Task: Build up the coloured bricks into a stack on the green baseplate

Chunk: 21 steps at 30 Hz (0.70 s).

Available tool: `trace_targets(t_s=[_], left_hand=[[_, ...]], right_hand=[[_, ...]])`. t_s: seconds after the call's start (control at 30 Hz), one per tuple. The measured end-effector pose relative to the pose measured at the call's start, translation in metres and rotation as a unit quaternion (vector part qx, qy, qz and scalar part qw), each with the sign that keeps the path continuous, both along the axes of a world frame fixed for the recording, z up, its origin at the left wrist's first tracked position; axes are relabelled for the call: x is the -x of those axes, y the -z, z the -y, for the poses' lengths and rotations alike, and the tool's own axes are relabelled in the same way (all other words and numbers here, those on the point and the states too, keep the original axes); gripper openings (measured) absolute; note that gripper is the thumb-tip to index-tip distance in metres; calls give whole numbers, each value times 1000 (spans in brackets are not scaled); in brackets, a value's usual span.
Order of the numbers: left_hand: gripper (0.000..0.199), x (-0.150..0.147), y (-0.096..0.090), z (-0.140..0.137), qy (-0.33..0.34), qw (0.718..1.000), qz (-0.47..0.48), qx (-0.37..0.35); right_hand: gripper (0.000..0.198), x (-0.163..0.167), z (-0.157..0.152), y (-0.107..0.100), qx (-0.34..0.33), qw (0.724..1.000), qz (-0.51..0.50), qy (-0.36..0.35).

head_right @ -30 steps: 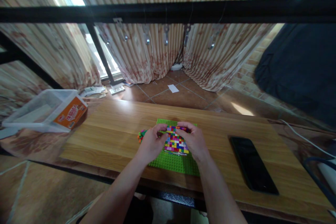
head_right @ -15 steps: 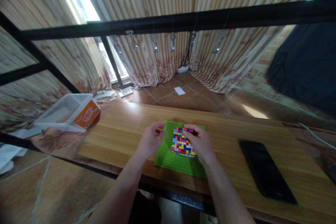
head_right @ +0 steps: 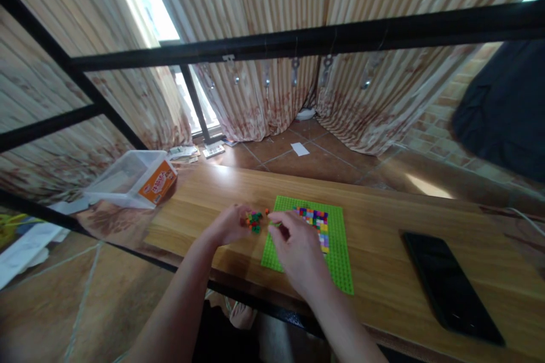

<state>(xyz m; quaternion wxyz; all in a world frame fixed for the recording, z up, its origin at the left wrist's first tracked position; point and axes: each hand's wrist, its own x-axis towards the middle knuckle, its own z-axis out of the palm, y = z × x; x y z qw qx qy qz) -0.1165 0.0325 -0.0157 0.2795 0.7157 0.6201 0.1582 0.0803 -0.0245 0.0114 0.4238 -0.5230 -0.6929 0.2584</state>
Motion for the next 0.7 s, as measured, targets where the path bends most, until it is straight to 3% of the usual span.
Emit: trace_targets(t_s=[0.07, 0.2, 0.4, 0.5, 0.7], left_hand=[[41, -1, 1, 2, 24, 1000, -20, 1], [59, -9, 5, 6, 7, 998, -67, 4], [34, -13, 7, 5, -3, 997, -68, -19], [30, -10, 9, 4, 3, 997, -60, -42], [25, -10, 15, 4, 1, 998, -40, -51]], right_hand=[[25, 19, 1, 11, 6, 995, 95, -20], [43, 41, -7, 35, 29, 973, 228, 15], [46, 61, -38, 37, 97, 926, 357, 79], [39, 69, -53, 36, 117, 916, 382, 51], [29, 69, -64, 41, 115, 922, 369, -15]])
